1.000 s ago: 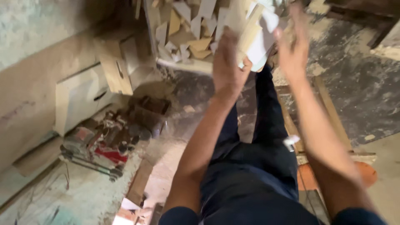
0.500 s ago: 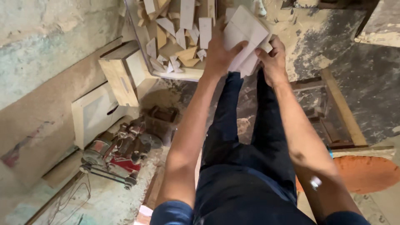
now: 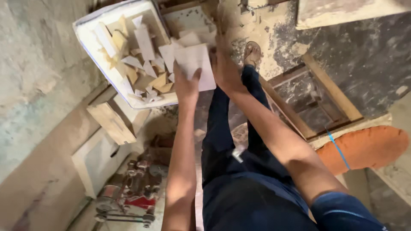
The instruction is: The person sits on the floor and uses a chisel to carve small white wooden pieces on a round metal table. They repeatedly position the wood, strike the chisel, and adjust the pieces while working.
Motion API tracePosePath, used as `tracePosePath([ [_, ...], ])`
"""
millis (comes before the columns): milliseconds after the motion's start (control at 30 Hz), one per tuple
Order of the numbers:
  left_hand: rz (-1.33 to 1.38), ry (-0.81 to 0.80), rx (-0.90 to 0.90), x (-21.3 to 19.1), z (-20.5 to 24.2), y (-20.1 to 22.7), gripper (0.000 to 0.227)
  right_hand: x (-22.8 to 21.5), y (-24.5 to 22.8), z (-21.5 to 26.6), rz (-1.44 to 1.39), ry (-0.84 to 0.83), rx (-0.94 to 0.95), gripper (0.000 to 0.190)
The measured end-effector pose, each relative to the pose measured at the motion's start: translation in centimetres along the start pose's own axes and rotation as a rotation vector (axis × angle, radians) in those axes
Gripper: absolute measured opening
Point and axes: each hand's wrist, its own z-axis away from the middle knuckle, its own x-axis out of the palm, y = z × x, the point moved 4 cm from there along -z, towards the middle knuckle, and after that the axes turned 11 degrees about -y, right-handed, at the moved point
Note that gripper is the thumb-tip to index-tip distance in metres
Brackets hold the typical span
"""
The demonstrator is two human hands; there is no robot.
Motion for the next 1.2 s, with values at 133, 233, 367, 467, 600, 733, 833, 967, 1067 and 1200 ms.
tracePosePath([
  [133, -0.015, -0.012, -0.006, -0.9, -1.1, 0.2, 0.096, -2.6, 0.5, 2.4, 0.022, 0.148, -0.202, 0.049],
  [233, 0.041, -0.025, 0.06, -2.0, -1.2, -0.4, 0.099, -5.7, 6.4, 7.3, -0.145, 0.058, -0.009, 0.048],
  [367, 0.025, 0.07, 0.164, -4.9, -1.3, 1.1, 0.096, -13.2, 16.3, 14.3, 0.183, -0.056, 0.03, 0.037],
  [467, -0.089, 0.15, 0.321, -6.7, -1.2, 4.3, 0.079, -18.4, 25.3, 19.6, 0.092, -0.035, 0.282, 0.037],
  [600, -0.155, 0.062, 0.39, -5.4, -0.7, 13.1, 0.068, -20.7, 32.4, 26.4, -0.084, -0.011, 0.475, 0.036],
  [733, -0.344, -0.088, 0.481, 0.6, -0.8, 26.7, 0.062, -23.7, 33.3, 26.6, -0.219, -0.118, 0.471, 0.035],
  [833, -0.546, -0.115, 0.508, 3.8, 1.8, 33.3, 0.053, -26.4, 31.7, 24.9, -0.259, -0.346, 0.328, 0.034],
  [967, -0.589, -0.07, 0.492, 7.2, 0.0, 36.7, 0.048, -29.0, 29.7, 19.6, -0.262, -0.562, 0.161, 0.034],
  [1067, -0.714, -0.083, 0.261, 7.5, 2.6, 31.9, 0.05, -29.4, 27.8, 19.8, -0.277, -0.676, 0.115, 0.033],
  [1200, -0.644, -0.2, 0.149, 10.9, 3.5, 26.6, 0.044, -35.3, 28.4, 15.9, -0.193, -0.639, 0.105, 0.032],
])
